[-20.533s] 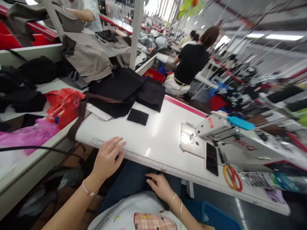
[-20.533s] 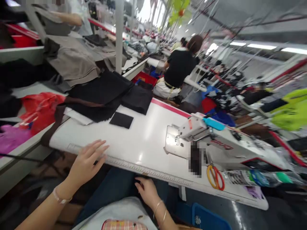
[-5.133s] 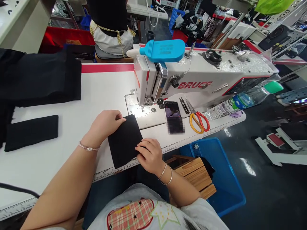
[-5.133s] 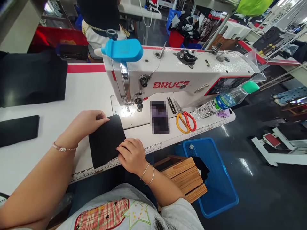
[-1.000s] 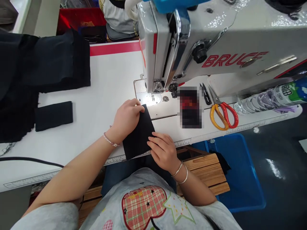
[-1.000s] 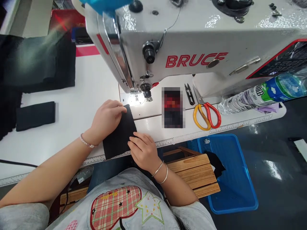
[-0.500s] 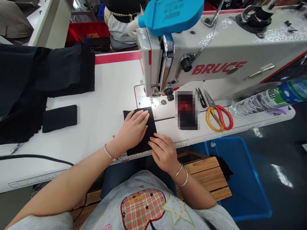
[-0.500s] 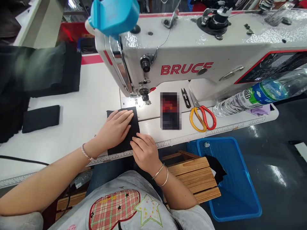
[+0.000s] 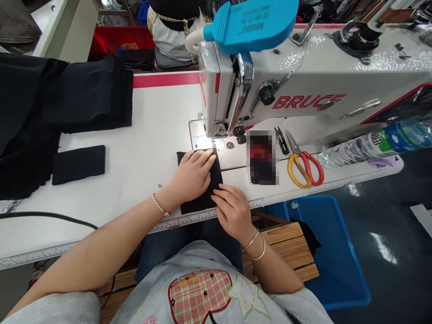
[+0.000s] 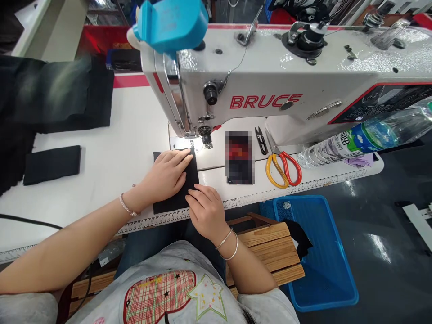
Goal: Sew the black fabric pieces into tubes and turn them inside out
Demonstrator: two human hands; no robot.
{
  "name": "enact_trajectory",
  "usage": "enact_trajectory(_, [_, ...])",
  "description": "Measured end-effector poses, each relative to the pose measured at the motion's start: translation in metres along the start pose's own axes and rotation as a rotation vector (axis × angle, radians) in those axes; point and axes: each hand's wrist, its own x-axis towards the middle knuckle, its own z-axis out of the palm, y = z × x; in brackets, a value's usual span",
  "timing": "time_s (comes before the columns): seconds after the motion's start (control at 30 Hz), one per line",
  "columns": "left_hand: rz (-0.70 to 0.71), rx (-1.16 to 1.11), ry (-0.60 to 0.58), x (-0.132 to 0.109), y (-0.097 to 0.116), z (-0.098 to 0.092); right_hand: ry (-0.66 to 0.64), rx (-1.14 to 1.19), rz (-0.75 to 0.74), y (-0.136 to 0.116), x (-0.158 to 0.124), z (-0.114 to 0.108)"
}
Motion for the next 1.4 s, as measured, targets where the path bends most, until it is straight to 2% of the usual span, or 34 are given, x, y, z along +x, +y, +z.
enact_trajectory(0.7, [0.018, -0.036, 0.030, 0.011, -0.013, 0.006, 0.002, 0.008, 0.056, 0.008, 0.009, 0.004])
enact_trajectory(1.4, [0.010, -0.058, 0.026, 0.011, -0.012, 0.001, 0.033, -0.008, 0.050, 0.006, 0.012, 0.005])
